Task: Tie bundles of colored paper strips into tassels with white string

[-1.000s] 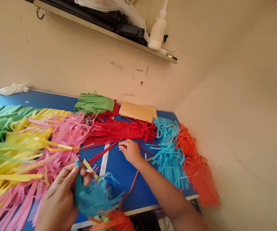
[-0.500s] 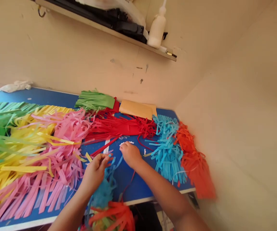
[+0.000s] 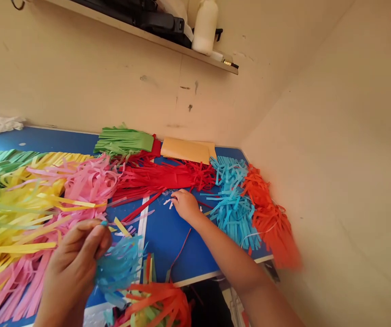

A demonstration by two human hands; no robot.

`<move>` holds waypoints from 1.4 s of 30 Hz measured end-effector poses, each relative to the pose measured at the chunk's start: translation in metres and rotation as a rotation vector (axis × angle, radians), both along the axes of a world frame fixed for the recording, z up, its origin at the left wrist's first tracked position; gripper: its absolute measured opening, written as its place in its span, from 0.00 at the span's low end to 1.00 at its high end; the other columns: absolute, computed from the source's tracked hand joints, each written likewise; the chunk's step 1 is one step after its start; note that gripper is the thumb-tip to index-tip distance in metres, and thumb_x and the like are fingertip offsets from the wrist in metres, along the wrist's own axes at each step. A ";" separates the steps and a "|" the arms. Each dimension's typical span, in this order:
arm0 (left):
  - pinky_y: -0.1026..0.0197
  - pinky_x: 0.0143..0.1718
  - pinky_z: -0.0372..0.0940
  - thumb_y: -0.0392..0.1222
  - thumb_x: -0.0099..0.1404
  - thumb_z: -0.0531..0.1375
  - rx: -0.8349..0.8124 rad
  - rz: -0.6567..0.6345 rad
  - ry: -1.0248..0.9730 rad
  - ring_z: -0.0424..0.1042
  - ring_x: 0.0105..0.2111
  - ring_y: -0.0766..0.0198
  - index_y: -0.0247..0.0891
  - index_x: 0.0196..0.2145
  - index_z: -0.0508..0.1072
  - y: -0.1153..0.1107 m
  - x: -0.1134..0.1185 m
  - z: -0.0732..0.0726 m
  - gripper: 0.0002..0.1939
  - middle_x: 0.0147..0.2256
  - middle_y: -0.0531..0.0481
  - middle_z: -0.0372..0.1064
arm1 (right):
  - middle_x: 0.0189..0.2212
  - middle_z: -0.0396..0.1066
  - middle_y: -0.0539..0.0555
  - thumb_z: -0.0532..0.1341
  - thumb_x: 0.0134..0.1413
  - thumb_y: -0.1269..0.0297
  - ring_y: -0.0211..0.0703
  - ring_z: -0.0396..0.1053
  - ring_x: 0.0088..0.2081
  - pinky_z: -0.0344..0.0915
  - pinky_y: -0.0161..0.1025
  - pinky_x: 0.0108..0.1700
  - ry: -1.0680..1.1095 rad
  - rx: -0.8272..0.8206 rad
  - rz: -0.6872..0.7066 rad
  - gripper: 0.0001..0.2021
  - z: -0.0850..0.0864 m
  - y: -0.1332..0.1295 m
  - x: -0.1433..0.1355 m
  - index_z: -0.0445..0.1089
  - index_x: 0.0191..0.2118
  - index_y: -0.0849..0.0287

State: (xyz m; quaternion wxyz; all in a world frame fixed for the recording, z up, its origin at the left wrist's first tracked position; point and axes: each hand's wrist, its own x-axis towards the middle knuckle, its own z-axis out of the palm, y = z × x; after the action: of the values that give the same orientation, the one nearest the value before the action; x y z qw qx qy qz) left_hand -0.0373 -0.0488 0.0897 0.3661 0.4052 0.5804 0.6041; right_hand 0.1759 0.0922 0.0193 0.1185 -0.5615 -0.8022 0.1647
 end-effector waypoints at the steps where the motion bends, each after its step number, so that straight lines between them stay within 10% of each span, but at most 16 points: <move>1: 0.63 0.23 0.53 0.58 0.63 0.60 -0.002 0.018 0.022 0.55 0.22 0.68 0.43 0.30 0.66 -0.003 -0.002 0.005 0.16 0.20 0.59 0.56 | 0.45 0.74 0.56 0.60 0.63 0.66 0.44 0.72 0.46 0.64 0.35 0.46 -0.014 -0.004 0.000 0.09 -0.001 0.004 -0.005 0.75 0.46 0.57; 8: 0.65 0.21 0.55 0.66 0.56 0.62 -0.162 -0.081 0.042 0.56 0.20 0.68 0.41 0.28 0.68 0.009 0.005 -0.024 0.23 0.20 0.58 0.61 | 0.41 0.74 0.63 0.59 0.60 0.74 0.49 0.74 0.40 0.64 0.38 0.39 -0.124 -0.056 0.019 0.07 0.015 0.012 -0.012 0.75 0.40 0.64; 14: 0.59 0.39 0.68 0.64 0.47 0.69 -0.338 -0.260 -0.349 0.72 0.35 0.59 0.40 0.28 0.70 0.017 0.042 -0.034 0.25 0.32 0.50 0.73 | 0.40 0.74 0.53 0.61 0.62 0.67 0.40 0.73 0.41 0.64 0.33 0.42 -0.004 0.012 0.146 0.03 0.054 -0.049 -0.015 0.72 0.39 0.57; 22: 0.63 0.36 0.68 0.55 0.47 0.72 -0.378 -0.311 -0.504 0.72 0.31 0.63 0.38 0.27 0.74 0.004 0.063 -0.028 0.20 0.27 0.52 0.72 | 0.38 0.78 0.54 0.58 0.64 0.69 0.42 0.75 0.39 0.69 0.35 0.42 0.275 0.389 0.241 0.08 0.014 -0.108 -0.005 0.75 0.44 0.58; 30: 0.65 0.37 0.71 0.42 0.41 0.74 -0.542 -0.196 -0.776 0.77 0.36 0.59 0.35 0.29 0.75 -0.003 0.070 -0.017 0.18 0.31 0.48 0.78 | 0.36 0.79 0.56 0.55 0.67 0.69 0.44 0.76 0.36 0.69 0.37 0.40 0.289 0.530 0.273 0.11 0.011 -0.123 0.013 0.75 0.46 0.59; 36: 0.60 0.43 0.70 0.55 0.43 0.73 -0.457 -0.314 -0.653 0.76 0.38 0.58 0.38 0.28 0.73 -0.009 0.076 -0.014 0.22 0.31 0.50 0.76 | 0.37 0.80 0.56 0.60 0.62 0.66 0.45 0.76 0.39 0.68 0.38 0.41 0.643 0.192 0.126 0.09 0.019 -0.122 0.019 0.78 0.41 0.55; 42: 0.60 0.32 0.66 0.57 0.61 0.59 -0.127 -0.288 0.174 0.72 0.29 0.61 0.41 0.31 0.75 -0.014 0.081 -0.018 0.16 0.28 0.51 0.74 | 0.20 0.71 0.49 0.73 0.43 0.55 0.31 0.62 0.20 0.54 0.29 0.23 1.543 -0.603 -0.377 0.12 0.031 -0.124 0.007 0.77 0.26 0.58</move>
State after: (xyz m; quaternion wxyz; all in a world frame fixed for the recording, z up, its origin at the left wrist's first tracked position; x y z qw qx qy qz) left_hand 0.0439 -0.0633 0.0717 0.4221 0.5107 0.5829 0.4703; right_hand 0.1830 -0.0315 0.0508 0.5032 -0.4236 -0.3114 0.6858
